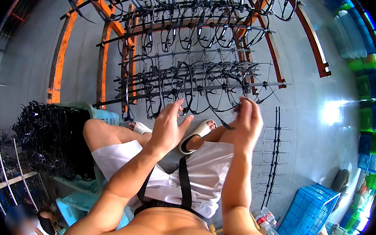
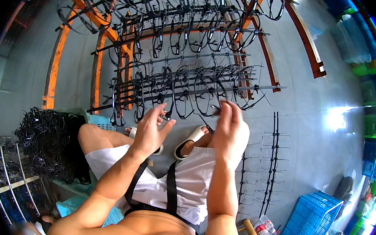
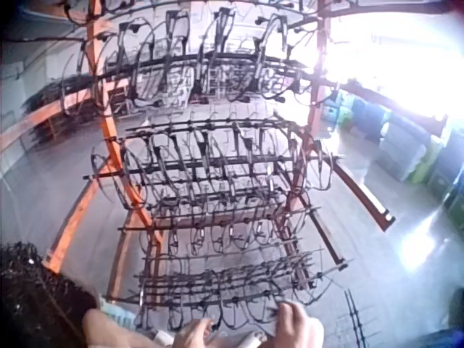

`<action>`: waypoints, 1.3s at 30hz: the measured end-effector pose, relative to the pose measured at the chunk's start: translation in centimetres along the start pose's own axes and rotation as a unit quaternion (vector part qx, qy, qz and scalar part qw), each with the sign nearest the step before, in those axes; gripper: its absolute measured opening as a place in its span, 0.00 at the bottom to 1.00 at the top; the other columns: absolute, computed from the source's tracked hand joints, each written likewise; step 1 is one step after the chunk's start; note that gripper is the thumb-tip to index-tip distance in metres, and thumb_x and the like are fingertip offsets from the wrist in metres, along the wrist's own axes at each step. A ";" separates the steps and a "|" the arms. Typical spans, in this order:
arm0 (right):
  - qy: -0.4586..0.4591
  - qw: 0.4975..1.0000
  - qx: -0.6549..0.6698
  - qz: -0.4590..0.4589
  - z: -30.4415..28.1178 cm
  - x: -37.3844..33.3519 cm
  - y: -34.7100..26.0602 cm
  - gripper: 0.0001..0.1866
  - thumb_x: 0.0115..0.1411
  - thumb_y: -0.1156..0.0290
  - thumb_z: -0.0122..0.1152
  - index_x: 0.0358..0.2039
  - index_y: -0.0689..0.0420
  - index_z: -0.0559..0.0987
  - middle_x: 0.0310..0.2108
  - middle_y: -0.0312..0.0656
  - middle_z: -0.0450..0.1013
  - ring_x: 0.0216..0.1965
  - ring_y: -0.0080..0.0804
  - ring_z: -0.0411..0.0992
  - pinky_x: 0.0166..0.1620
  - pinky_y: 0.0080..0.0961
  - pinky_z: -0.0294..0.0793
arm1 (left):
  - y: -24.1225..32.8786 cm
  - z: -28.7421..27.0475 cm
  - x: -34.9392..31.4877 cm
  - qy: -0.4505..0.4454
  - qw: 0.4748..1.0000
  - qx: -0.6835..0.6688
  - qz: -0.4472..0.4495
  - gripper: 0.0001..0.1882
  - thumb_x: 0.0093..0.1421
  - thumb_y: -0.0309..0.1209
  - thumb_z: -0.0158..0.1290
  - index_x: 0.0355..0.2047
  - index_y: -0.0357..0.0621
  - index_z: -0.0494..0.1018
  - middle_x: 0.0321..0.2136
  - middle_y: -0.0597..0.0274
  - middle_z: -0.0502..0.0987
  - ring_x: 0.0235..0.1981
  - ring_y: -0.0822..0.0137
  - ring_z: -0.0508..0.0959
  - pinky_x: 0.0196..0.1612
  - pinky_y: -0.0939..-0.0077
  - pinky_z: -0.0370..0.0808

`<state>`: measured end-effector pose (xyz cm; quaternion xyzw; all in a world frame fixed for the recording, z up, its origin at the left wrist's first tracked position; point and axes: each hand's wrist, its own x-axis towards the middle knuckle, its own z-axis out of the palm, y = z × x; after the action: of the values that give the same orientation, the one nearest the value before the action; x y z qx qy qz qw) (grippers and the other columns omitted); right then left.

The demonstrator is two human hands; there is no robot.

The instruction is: The person sits on a stool and repeatedly picks up black plastic hangers from a nearby bin, then attaches them one by one to a multi-tiered metal rack. The person handles the hangers by hand and places them onto the rack's horizontal bars.

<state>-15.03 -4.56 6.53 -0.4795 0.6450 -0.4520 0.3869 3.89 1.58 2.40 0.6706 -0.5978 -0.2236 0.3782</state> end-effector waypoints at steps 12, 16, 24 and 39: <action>-0.173 0.924 0.321 0.119 8.3 5.3 4.9 0.13 0.68 0.64 0.49 0.46 0.59 0.74 0.27 0.31 0.70 0.16 0.09 0.54 0.18 0.10 0.52 | 0.3 1.0 0.6 0.015 0.999 0.021 -0.034 0.13 0.52 0.28 0.62 0.36 0.37 0.74 0.31 0.53 0.79 0.27 0.58 0.77 0.32 0.68 0.76; -0.192 0.899 0.373 0.129 8.2 5.6 5.2 0.14 0.68 0.65 0.48 0.47 0.60 0.74 0.27 0.32 0.70 0.16 0.10 0.53 0.18 0.10 0.52 | -0.1 1.2 0.4 0.023 0.999 0.020 -0.032 0.13 0.52 0.28 0.62 0.36 0.36 0.74 0.30 0.54 0.79 0.26 0.61 0.78 0.31 0.70 0.76; -0.209 0.870 0.434 0.107 7.7 5.2 6.3 0.14 0.68 0.68 0.48 0.48 0.61 0.73 0.29 0.34 0.70 0.17 0.11 0.54 0.19 0.10 0.52 | -0.6 1.3 0.4 0.014 0.998 -0.007 -0.057 0.14 0.53 0.30 0.62 0.37 0.37 0.74 0.30 0.54 0.79 0.26 0.62 0.78 0.32 0.70 0.76; -0.167 0.889 0.422 0.062 5.4 -1.0 9.8 0.18 0.60 0.75 0.59 0.52 0.61 0.72 0.38 0.32 0.71 0.34 0.17 0.66 0.40 0.15 0.66 | 0.5 1.8 1.3 0.049 0.989 -0.079 -0.113 0.14 0.55 0.30 0.62 0.39 0.34 0.75 0.28 0.58 0.80 0.27 0.72 0.79 0.34 0.79 0.76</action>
<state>-12.41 -3.44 -4.29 -0.2988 0.3477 -0.5700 0.6819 2.48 -0.11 1.91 0.7120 -0.4793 -0.2787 0.4309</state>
